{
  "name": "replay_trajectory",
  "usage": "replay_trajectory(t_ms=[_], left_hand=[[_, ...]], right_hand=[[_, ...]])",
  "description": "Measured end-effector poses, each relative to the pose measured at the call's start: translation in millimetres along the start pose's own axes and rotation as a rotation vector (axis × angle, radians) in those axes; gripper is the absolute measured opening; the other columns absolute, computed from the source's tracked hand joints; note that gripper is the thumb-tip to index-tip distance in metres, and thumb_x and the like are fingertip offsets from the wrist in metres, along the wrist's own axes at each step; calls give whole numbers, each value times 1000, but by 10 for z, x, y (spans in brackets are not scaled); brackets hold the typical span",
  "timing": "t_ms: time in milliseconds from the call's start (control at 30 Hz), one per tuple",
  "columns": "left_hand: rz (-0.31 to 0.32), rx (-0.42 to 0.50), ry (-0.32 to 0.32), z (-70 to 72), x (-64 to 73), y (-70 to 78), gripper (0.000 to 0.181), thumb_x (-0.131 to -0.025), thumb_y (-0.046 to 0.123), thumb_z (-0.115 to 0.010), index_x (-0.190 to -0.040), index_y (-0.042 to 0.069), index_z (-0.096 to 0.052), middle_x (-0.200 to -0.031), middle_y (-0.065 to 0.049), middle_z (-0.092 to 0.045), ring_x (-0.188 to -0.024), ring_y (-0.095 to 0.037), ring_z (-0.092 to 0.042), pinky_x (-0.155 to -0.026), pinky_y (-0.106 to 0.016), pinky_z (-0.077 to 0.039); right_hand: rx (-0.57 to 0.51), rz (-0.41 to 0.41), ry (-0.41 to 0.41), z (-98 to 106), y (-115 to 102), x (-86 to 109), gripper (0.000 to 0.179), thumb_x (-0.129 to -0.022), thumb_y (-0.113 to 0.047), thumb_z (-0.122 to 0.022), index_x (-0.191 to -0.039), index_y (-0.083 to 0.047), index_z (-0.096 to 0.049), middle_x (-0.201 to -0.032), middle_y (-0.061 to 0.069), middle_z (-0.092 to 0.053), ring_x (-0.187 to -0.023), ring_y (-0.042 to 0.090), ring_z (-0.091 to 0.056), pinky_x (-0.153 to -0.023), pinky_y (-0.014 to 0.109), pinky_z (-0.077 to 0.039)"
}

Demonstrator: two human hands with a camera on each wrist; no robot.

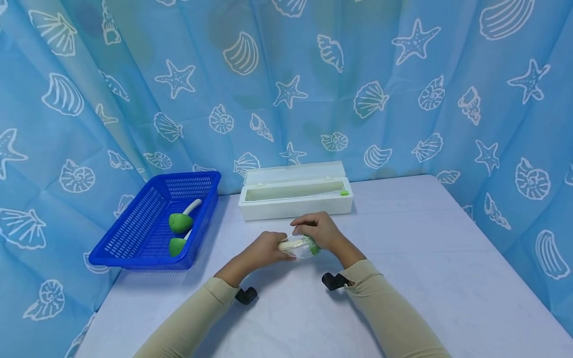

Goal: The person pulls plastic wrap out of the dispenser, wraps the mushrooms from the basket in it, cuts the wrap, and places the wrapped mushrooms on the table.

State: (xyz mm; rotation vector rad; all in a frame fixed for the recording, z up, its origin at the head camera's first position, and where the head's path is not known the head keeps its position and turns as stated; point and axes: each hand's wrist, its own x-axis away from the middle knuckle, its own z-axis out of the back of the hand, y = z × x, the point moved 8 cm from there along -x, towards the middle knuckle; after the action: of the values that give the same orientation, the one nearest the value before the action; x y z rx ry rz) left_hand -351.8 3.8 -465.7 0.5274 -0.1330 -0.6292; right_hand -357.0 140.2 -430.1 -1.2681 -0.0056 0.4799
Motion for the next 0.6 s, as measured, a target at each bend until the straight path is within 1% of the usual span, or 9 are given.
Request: replay_trajectory(t_ms=[100, 167, 233, 300, 333, 400, 500, 567, 600], left_hand=[[-10, 33, 3, 29, 44, -12, 51, -80, 39, -80, -119, 11, -61, -101, 6, -64, -86, -8, -58, -74, -27, -49], [-17, 26, 23, 78, 78, -29, 53, -82, 38, -78, -125, 12, -61, -110, 5, -63, -95, -9, -58, -82, -29, -49], [-36, 25, 42, 121, 105, -38, 44, -84, 34, -78, -121, 13, -65, -107, 6, -65, -93, -9, -59, -80, -29, -49], [-63, 40, 56, 150, 118, -37, 34, -84, 28, -78, -113, 13, -71, -99, 8, -68, -86, -7, -60, -74, -27, -50], [-78, 66, 57, 155, 119, -31, 29, -84, 25, -79, -109, 13, -73, -94, 9, -68, -81, -6, -60, -71, -25, -50], [-84, 143, 55, 144, 114, -41, 26, -82, 21, -80, -106, 12, -75, -87, 9, -70, -74, -4, -60, -64, -23, -50], [-48, 279, 54, 113, 115, -79, 25, -80, 19, -82, -103, 10, -76, -84, 9, -70, -72, -4, -62, -62, -23, -51], [-7, 364, 64, 94, 121, -114, 25, -79, 18, -82, -103, 10, -76, -85, 8, -71, -73, -6, -64, -64, -25, -52], [10, 397, 73, 89, 122, -129, 25, -79, 18, -82, -102, 10, -75, -85, 7, -71, -75, -8, -65, -65, -26, -52]], right_hand=[[4, 2, 7, 105, 18, 16, 14, -89, -9, -69, -99, -1, -75, -99, 15, -71, -90, 22, -66, -74, 29, -53], [2, 7, 9, 184, 31, 22, 14, -89, -10, -69, -98, -1, -75, -98, 15, -71, -88, 24, -66, -74, 31, -53], [-1, 8, -3, 246, 24, 34, 14, -90, -11, -68, -99, -1, -74, -95, 12, -72, -86, 23, -66, -74, 31, -53], [-26, 14, -22, 283, 20, 39, 17, -93, -13, -66, -102, -1, -73, -95, 11, -72, -88, 22, -66, -76, 31, -53], [-56, 24, -25, 298, 17, 35, 19, -95, -15, -64, -105, 0, -72, -96, 11, -72, -89, 22, -67, -78, 32, -54], [-172, 37, -13, 331, 16, 27, 29, -100, -20, -55, -111, 4, -68, -101, 15, -71, -95, 25, -68, -83, 37, -54], [-365, 4, 98, 411, 105, 27, 50, -106, -34, -40, -122, 10, -57, -113, 19, -68, -103, 27, -66, -93, 43, -49], [-451, -78, 194, 453, 234, 50, 57, -107, -39, -34, -128, 11, -51, -118, 16, -66, -106, 23, -64, -98, 42, -45], [-457, -138, 234, 461, 309, 73, 56, -106, -39, -35, -130, 9, -51, -119, 12, -66, -105, 20, -64, -98, 40, -44]])
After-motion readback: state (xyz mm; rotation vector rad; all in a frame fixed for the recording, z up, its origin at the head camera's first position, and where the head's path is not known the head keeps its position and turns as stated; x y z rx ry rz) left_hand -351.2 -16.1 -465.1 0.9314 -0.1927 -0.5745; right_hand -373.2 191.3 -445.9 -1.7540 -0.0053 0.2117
